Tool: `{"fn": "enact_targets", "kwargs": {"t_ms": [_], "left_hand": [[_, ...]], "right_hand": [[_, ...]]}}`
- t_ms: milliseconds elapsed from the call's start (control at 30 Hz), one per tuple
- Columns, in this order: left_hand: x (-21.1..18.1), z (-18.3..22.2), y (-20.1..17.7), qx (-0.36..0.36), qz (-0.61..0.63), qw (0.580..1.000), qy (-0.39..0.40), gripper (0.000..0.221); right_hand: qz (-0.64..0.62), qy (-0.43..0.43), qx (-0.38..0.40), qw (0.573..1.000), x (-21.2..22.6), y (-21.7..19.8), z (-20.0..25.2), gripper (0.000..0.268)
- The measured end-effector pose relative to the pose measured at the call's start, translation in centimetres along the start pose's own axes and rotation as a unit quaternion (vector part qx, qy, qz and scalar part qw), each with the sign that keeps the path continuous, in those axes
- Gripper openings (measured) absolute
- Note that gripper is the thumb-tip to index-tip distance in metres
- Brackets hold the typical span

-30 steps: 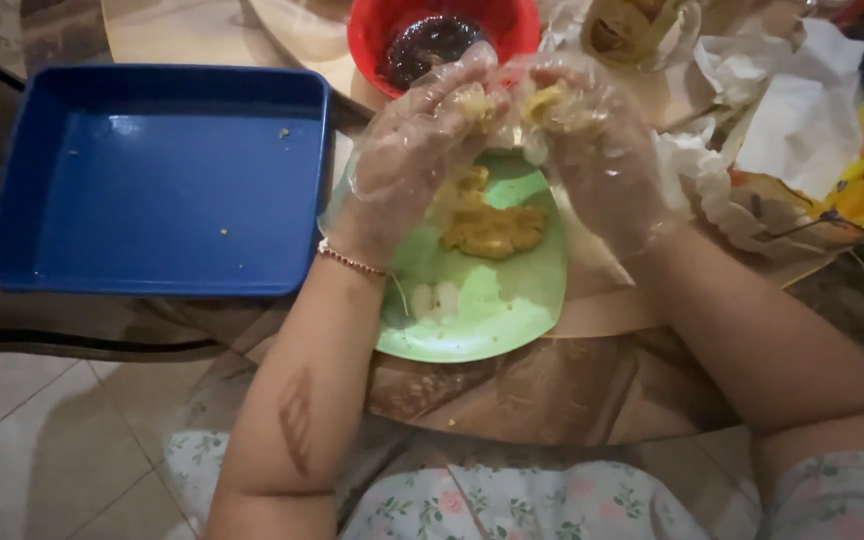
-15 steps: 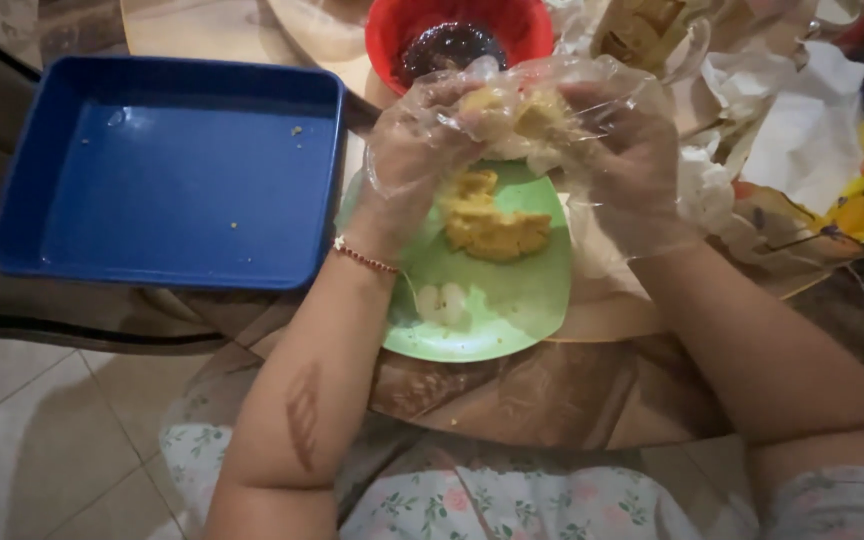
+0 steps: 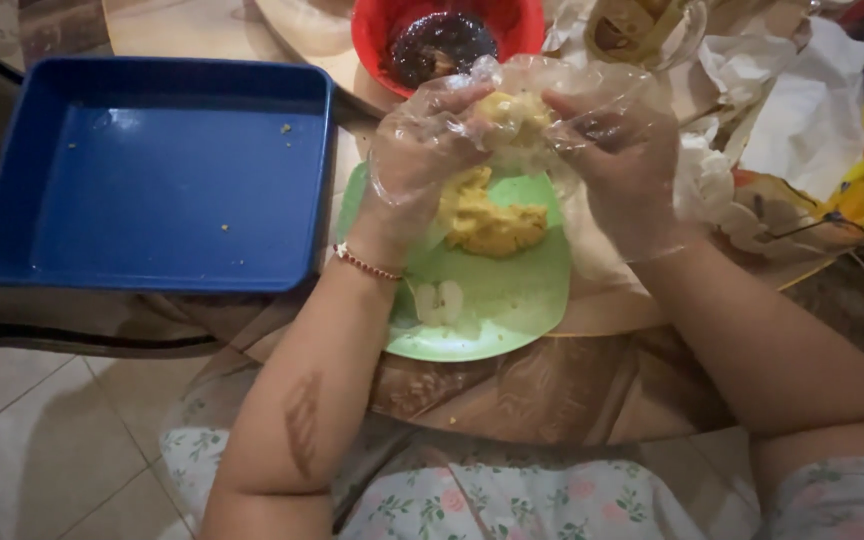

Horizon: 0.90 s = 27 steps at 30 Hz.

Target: A person wearing plastic gloves shapes small portions of yellow dough into balls and places them on a green plate.

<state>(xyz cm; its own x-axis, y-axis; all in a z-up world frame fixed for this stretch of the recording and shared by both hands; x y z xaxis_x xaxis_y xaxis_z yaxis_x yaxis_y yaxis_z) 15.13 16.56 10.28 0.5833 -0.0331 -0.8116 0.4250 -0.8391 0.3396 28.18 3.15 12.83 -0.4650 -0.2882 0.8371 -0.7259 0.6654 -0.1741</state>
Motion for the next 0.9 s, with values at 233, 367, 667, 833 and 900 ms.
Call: {"fn": "enact_targets", "kwargs": {"t_ms": [233,367,667,833,900], "left_hand": [[0.0,0.0,0.6,-0.074,0.019,0.994,-0.08,0.038],[19.5,-5.1,-6.7,0.273,0.144,0.951,-0.018,0.022],[3.4,0.7,-3.4,-0.145,0.449,0.864,-0.174,0.042],[-4.0,2.1,-2.1,-0.132,0.331,0.931,-0.079,0.019],[-4.3,2.2,-2.0,-0.117,0.345,0.93,-0.049,0.011]], "right_hand": [[0.079,-0.078,-0.011,0.994,1.1,0.5,0.5,0.007],[0.071,-0.07,0.019,0.995,0.8,1.2,-0.3,0.012],[-0.159,0.239,-0.139,0.948,-4.1,0.0,1.0,0.049],[-0.284,0.121,-0.042,0.95,-3.7,2.6,1.2,0.011],[-0.348,0.123,-0.049,0.928,-3.4,2.5,1.4,0.012]]}}
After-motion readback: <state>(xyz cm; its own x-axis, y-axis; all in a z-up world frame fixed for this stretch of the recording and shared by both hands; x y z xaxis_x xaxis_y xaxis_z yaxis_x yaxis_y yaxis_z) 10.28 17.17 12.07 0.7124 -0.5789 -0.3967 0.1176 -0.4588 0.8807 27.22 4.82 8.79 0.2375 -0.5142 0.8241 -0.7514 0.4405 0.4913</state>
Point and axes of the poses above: each hand's wrist, its own z-axis away from the middle knuckle, its own y-axis out of the palm, x = y × z, the point moved 10 cm from there along -z, towards the middle knuckle, and after that the axes turned 1 degree about -x, right-handed, at the moved point
